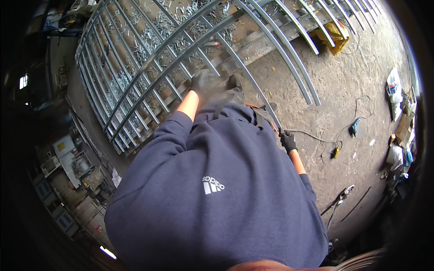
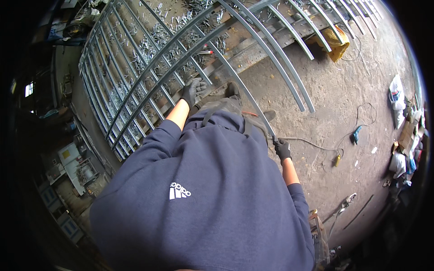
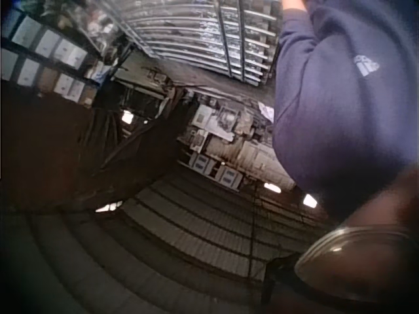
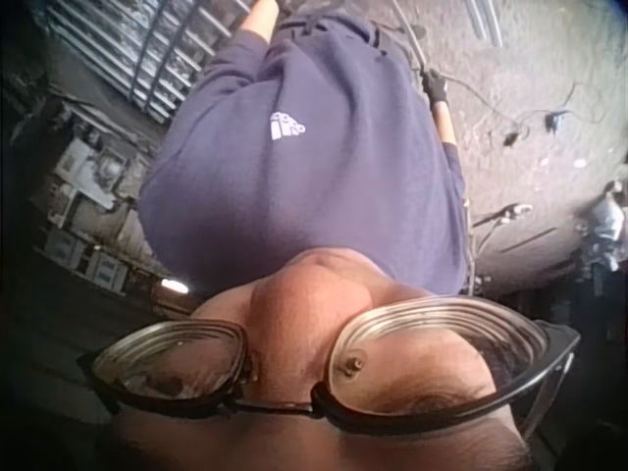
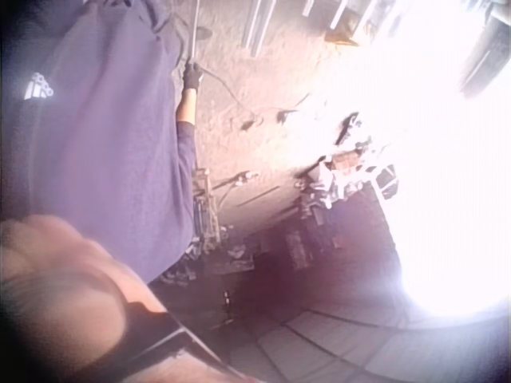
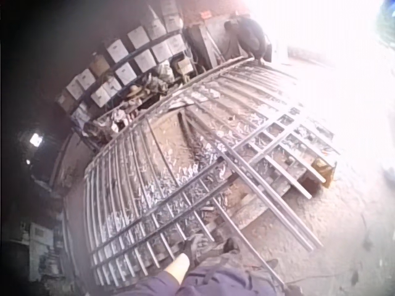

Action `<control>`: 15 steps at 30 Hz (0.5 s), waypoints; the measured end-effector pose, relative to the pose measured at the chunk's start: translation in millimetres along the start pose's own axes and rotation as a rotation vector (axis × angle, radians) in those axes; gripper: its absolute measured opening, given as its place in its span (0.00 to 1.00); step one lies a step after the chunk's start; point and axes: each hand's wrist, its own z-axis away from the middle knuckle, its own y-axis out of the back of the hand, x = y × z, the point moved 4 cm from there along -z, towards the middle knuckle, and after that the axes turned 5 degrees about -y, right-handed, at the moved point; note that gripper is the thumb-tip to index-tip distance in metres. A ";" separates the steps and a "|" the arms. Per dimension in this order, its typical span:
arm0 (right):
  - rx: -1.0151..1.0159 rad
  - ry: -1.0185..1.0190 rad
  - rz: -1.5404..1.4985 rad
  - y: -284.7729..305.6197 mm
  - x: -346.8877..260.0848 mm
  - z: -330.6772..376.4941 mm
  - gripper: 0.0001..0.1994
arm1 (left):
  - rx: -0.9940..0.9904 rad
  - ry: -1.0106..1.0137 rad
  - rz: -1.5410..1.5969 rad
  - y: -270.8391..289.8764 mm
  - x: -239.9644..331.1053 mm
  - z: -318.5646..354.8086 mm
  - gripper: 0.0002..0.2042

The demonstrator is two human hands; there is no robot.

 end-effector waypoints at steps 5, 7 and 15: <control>0.081 0.214 0.054 -62.5 -98.4 -17.6 0.24 | 0.017 -0.071 -0.069 35.3 5.8 -47.2 0.13; 0.147 0.310 0.116 -113.1 -185.9 -36.3 0.24 | -0.001 -0.079 -0.047 42.0 3.1 -66.8 0.10; 0.071 1.051 0.130 -209.7 -378.2 -30.6 0.33 | 0.235 -0.879 -0.843 20.7 94.1 -154.0 0.20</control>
